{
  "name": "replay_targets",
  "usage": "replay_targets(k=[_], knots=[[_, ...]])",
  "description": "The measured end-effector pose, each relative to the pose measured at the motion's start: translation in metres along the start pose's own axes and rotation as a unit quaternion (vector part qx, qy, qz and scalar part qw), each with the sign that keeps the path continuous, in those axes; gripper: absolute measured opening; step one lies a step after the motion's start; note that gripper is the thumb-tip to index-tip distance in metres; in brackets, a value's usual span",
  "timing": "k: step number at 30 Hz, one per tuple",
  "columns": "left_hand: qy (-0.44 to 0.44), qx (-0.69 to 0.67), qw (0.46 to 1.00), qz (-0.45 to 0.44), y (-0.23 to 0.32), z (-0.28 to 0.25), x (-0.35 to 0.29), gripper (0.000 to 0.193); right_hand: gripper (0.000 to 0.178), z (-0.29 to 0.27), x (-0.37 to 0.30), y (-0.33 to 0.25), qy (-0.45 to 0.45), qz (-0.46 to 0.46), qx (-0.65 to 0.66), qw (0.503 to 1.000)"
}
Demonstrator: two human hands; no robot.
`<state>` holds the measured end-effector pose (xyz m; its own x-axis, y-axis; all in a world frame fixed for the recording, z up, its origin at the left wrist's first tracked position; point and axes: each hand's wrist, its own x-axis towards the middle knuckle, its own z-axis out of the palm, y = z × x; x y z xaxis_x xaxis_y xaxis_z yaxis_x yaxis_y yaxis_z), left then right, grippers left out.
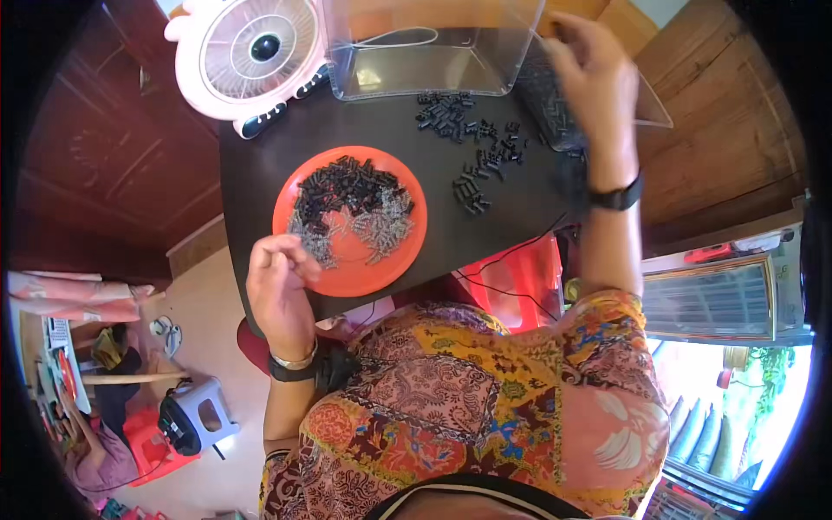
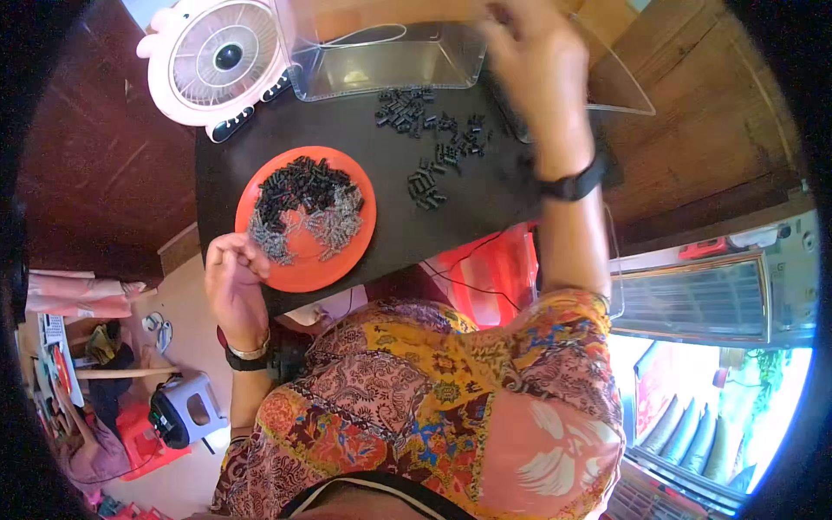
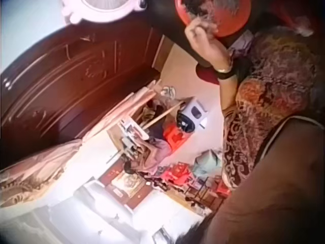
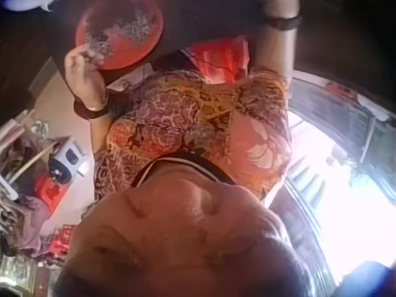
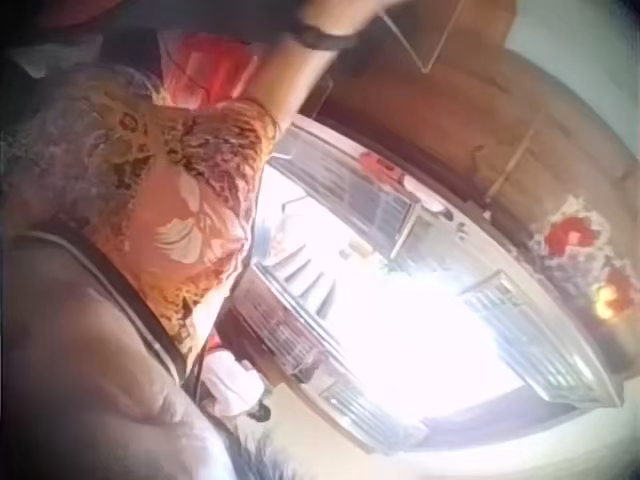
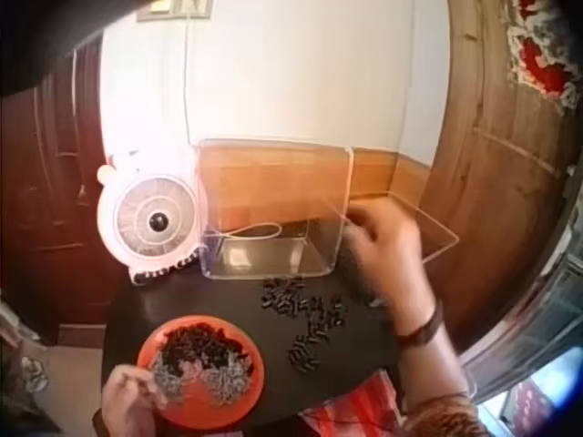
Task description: The person assembles small components by picking up plastic pieces and metal pieces from a plate and connecting them together by hand.
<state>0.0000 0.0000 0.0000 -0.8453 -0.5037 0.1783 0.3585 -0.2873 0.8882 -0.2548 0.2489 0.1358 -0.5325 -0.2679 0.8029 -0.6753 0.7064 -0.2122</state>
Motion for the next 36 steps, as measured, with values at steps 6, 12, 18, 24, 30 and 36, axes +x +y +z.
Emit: replay_targets(k=[6,12,18,24,30,36], knots=[[0.021,-0.006,1.000,0.012,-0.003,-0.004,0.004,0.020,0.017,0.025,-0.002,0.037,-0.051,-0.090,0.054,0.993],[0.006,0.018,1.000,-0.008,-0.002,-0.002,-0.001,0.019,0.012,0.082,-0.044,0.026,-0.344,-0.142,0.090,0.924],[0.012,0.011,1.000,-0.017,-0.005,-0.005,-0.004,0.020,0.013,0.108,-0.065,0.037,-0.367,-0.212,0.008,0.906],[0.016,0.019,0.999,-0.031,-0.005,-0.001,-0.005,0.021,0.006,0.107,-0.072,0.034,-0.362,-0.216,-0.009,0.907],[0.011,0.019,0.999,-0.034,-0.002,0.000,-0.009,0.020,0.009,0.112,-0.074,0.036,-0.360,-0.233,-0.004,0.903],[0.014,0.001,0.999,-0.033,-0.003,-0.006,-0.008,0.018,0.009,0.101,-0.069,0.033,-0.335,-0.191,0.036,0.922]])
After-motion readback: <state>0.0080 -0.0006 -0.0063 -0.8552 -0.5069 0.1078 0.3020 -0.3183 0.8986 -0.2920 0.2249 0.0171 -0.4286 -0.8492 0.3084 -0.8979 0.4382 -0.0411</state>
